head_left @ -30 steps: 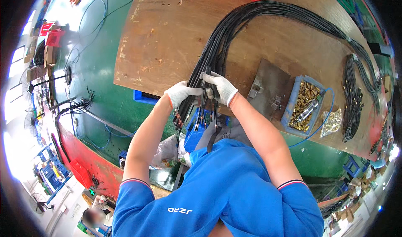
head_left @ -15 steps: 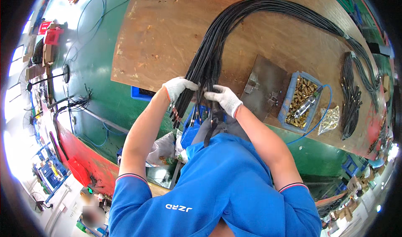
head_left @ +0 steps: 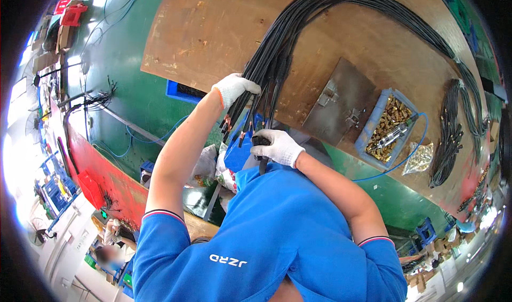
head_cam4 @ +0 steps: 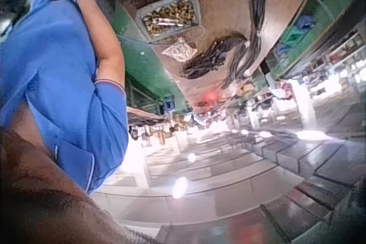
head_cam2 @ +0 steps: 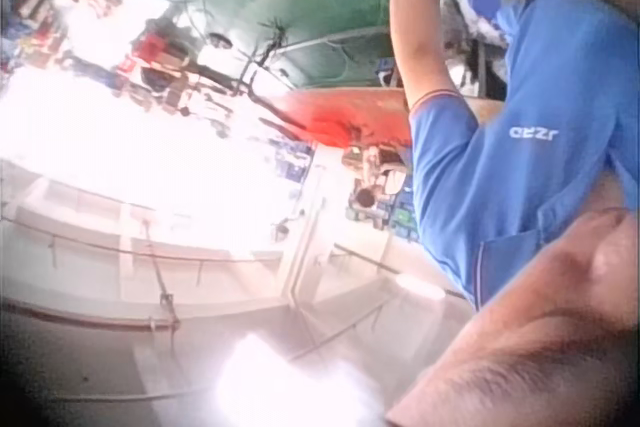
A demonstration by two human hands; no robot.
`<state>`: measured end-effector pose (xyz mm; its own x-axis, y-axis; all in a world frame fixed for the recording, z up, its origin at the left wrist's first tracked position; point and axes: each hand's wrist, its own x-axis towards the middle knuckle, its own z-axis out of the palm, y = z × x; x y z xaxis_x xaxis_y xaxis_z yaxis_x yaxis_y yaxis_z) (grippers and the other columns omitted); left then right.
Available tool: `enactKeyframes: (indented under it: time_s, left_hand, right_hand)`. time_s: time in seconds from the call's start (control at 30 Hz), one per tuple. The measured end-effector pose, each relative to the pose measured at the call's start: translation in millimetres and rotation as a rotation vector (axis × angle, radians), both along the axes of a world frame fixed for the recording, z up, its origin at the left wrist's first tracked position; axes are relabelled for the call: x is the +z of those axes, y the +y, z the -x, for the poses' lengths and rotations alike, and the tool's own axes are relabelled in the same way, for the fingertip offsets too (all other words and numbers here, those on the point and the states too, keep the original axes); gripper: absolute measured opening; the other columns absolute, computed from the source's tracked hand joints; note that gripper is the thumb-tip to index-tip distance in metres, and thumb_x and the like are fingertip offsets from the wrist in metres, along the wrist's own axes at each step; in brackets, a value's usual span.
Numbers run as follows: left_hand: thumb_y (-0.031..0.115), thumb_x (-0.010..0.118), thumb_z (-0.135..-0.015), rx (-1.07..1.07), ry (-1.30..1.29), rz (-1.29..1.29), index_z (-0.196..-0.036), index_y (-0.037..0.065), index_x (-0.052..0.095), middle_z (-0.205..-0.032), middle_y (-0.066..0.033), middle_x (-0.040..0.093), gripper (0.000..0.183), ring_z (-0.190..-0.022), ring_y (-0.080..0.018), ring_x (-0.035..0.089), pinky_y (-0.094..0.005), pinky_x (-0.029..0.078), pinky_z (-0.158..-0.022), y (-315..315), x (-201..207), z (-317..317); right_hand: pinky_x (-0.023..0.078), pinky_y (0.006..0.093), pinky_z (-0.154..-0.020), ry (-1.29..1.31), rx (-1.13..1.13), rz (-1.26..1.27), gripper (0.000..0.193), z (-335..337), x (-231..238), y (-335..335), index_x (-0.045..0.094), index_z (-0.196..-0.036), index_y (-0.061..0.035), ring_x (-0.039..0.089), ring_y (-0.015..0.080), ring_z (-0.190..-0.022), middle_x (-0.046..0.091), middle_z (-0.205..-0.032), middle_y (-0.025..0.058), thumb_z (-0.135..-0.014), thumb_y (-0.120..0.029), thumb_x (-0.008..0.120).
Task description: Organizing a bundle of cables and attaching metal connectors using a pneumatic tool.
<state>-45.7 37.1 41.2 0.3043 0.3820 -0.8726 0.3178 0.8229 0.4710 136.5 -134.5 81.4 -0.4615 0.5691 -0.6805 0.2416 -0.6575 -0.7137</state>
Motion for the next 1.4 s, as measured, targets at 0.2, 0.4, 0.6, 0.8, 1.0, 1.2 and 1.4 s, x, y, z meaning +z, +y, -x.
enactKeyframes:
  time_s: [0.2, 0.4, 0.6, 0.8, 1.0, 1.2, 1.4]
  left_hand:
    - [0.011, 0.081, -0.08, 0.015, -0.015, 0.002, -0.106, 0.0, 0.074, -0.088, -0.0105, 0.075, 0.029, -0.069, -0.0203, 0.07, -0.0346, 0.059, -0.065, -4.2, 0.9, -5.5]
    - [0.01, 0.081, -0.08, 0.021, -0.003, -0.029, -0.105, 0.0, 0.074, -0.087, -0.0104, 0.075, 0.028, -0.069, -0.021, 0.071, -0.0357, 0.06, -0.066, -7.1, -1.5, -5.1]
    - [0.009, 0.081, -0.079, 0.044, -0.016, -0.014, -0.105, 0.001, 0.075, -0.088, -0.0101, 0.075, 0.028, -0.07, -0.0209, 0.071, -0.0366, 0.06, -0.067, -9.2, -12.1, -2.4]
    - [0.009, 0.081, -0.079, 0.032, 0.011, -0.065, -0.105, 0.001, 0.075, -0.086, -0.0082, 0.075, 0.027, -0.07, -0.0204, 0.07, -0.0353, 0.057, -0.065, -11.6, -9.8, -7.5]
    - [0.004, 0.08, -0.08, 0.058, 0.022, -0.045, -0.105, 0.0, 0.072, -0.087, -0.0107, 0.075, 0.027, -0.066, -0.0205, 0.069, -0.036, 0.058, -0.062, -12.1, -5.7, -9.8]
    - [0.011, 0.081, -0.08, 0.032, 0.036, -0.097, -0.098, 0.004, 0.073, -0.078, -0.0081, 0.071, 0.021, -0.062, -0.0188, 0.066, -0.0354, 0.054, -0.059, -16.6, 3.3, -15.5]
    - [0.017, 0.079, -0.087, 0.033, 0.07, -0.087, -0.107, 0.002, 0.072, -0.086, -0.0083, 0.073, 0.026, -0.069, -0.0184, 0.068, -0.0332, 0.057, -0.061, -11.9, 6.6, -8.5]
  right_hand:
    - [0.06, 0.0331, -0.073, 0.045, 0.129, 0.087, 0.049, 8.2, 4.3, -1.2, 0.071, -0.127, -0.0025, 0.075, 0.0151, -0.086, 0.078, -0.099, 0.0094, -0.087, -0.03, 0.082]
    - [0.06, 0.0338, -0.07, 0.05, 0.194, 0.034, 0.051, 11.9, 8.1, 1.6, 0.069, -0.128, 0.001, 0.074, 0.0157, -0.081, 0.077, -0.099, 0.0126, -0.091, -0.033, 0.079]
    - [0.059, 0.0326, -0.07, 0.054, 0.237, 0.021, 0.051, 15.4, 13.0, 3.9, 0.068, -0.131, 0.0016, 0.07, 0.0134, -0.078, 0.077, -0.098, 0.0105, -0.094, -0.032, 0.077]
    - [0.057, 0.0277, -0.07, 0.107, 0.274, 0.015, 0.048, 20.2, -4.1, -4.9, 0.068, -0.133, -0.0004, 0.069, 0.0104, -0.08, 0.076, -0.095, 0.0067, -0.097, -0.031, 0.075]
    - [0.055, 0.0271, -0.065, 0.391, -0.149, 0.415, 0.038, 22.9, -8.6, -11.7, 0.07, -0.123, -0.0001, 0.067, 0.0099, -0.074, 0.075, -0.092, 0.0054, -0.098, -0.029, 0.073]
    - [0.049, 0.0263, -0.056, 0.149, -0.266, 0.203, 0.027, 22.0, -20.1, 0.1, 0.072, -0.11, -0.0021, 0.062, 0.0093, -0.062, 0.072, -0.082, 0.0035, -0.1, -0.027, 0.07]
    - [0.055, 0.0339, -0.084, -0.038, -0.494, 0.034, 0.035, 11.2, -60.8, 55.3, 0.072, -0.116, 0.0054, 0.068, 0.0159, -0.091, 0.075, -0.101, 0.0097, -0.099, -0.025, 0.07]
